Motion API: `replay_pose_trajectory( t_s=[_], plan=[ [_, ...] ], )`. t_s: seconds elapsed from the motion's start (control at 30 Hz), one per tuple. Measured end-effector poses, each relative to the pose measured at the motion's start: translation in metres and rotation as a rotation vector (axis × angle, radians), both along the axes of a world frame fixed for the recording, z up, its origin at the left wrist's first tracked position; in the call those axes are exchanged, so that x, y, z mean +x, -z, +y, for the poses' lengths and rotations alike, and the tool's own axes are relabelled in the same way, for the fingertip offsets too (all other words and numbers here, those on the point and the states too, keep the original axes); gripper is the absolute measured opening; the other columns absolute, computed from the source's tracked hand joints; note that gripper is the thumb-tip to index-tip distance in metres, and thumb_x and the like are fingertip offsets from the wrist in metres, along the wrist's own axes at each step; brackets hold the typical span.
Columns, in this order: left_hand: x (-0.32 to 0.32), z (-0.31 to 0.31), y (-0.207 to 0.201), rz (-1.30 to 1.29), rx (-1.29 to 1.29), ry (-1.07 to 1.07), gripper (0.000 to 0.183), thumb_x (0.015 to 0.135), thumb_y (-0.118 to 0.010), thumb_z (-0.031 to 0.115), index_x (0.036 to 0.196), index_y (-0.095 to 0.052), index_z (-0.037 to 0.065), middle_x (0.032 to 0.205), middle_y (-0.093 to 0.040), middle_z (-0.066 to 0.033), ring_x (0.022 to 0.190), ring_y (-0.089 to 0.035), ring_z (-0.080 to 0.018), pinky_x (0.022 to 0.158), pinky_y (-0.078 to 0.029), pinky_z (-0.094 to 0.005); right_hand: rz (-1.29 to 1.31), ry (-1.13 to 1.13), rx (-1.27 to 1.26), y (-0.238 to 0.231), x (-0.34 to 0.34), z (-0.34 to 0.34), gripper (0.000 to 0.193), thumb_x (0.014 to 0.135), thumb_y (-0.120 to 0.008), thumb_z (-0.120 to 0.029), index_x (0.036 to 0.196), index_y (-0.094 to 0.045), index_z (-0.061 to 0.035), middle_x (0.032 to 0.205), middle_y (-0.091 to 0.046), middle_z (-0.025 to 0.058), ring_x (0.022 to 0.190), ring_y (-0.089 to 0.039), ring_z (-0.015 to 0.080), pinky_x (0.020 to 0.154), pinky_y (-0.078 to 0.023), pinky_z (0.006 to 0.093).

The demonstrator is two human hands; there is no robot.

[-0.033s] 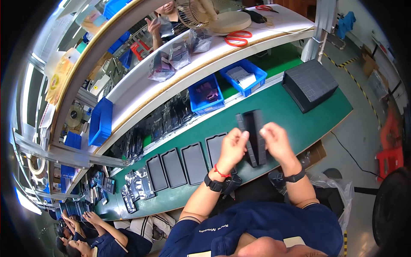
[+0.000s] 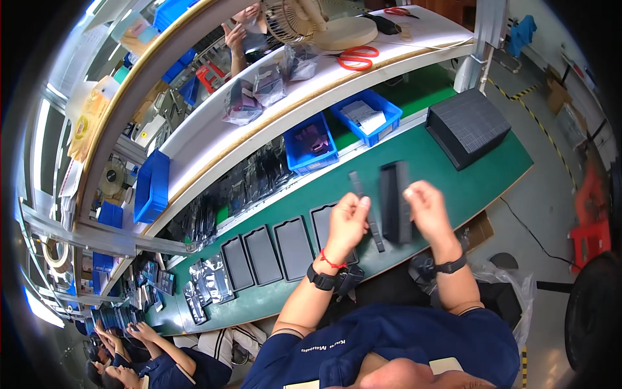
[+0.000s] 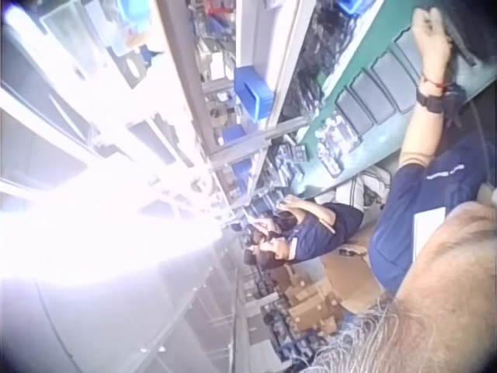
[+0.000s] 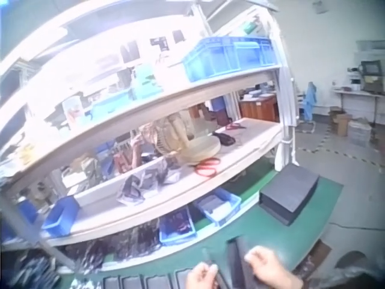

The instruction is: Packaging electronic components, instruction cards, and accessories into small black boxes at a manufacturing station.

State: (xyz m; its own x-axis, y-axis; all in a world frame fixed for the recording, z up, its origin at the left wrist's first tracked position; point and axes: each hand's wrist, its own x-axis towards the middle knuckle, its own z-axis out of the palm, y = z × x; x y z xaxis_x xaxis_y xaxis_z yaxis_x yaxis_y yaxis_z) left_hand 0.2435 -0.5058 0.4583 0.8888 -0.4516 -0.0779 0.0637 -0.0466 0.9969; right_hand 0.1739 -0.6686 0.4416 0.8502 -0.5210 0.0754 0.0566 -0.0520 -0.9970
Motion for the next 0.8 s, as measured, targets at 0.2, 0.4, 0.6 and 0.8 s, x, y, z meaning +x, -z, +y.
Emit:
replay_pose_trajectory(
  t_s=[0.2, 0.4, 0.6, 0.8],
  plan=[
    [0.006, -0.024, 0.021, -0.336, 0.466, 0.126, 0.033, 0.083, -0.064, 0.030, 0.070, -0.057, 0.000, 0.057, -0.058, -0.0068, 0.053, -0.058, -0.0143, 0.050, -0.045, -0.0287, 0.065, -0.055, 0.126, -0.014, -0.013, -0.024, 0.014, 0.089, -0.054, -0.012, 0.078, -0.056, -0.0031, 0.062, -0.047, -0.0040, 0.048, -0.042, 0.0031, 0.041, -0.036, 0.0184],
    [-0.012, -0.058, 0.016, -0.190, 0.049, 0.255, 0.024, 0.089, -0.058, 0.024, 0.078, -0.050, 0.004, 0.058, -0.051, 0.0028, 0.051, -0.047, -0.0043, 0.046, -0.039, -0.0202, 0.003, -0.066, -0.120, 0.000, -0.014, -0.019, 0.012, 0.088, -0.055, -0.011, 0.079, -0.057, -0.0027, 0.060, -0.048, -0.0043, 0.047, -0.041, 0.0027, 0.041, -0.034, 0.0205],
    [-0.018, -0.073, 0.018, 0.083, 0.051, 0.176, 0.028, 0.086, -0.061, 0.022, 0.069, -0.047, 0.006, 0.053, -0.051, 0.0007, 0.040, -0.047, -0.0063, 0.036, -0.034, -0.0220, 0.038, 0.135, 0.174, 0.006, -0.040, -0.074, 0.014, 0.090, -0.052, -0.013, 0.079, -0.056, -0.0050, 0.059, -0.046, -0.0042, 0.046, -0.040, 0.0035, 0.040, -0.035, 0.0193],
    [-0.025, -0.107, 0.049, -0.172, 0.044, 0.225, 0.029, 0.087, -0.059, 0.030, 0.076, -0.054, 0.003, 0.060, -0.053, 0.0008, 0.055, -0.047, -0.0062, 0.051, -0.039, -0.0231, 0.168, 0.051, 0.067, -0.007, -0.045, -0.063, 0.015, 0.090, -0.051, -0.011, 0.078, -0.055, -0.0028, 0.060, -0.047, -0.0036, 0.048, -0.044, 0.0054, 0.042, -0.035, 0.0210]
  ],
)
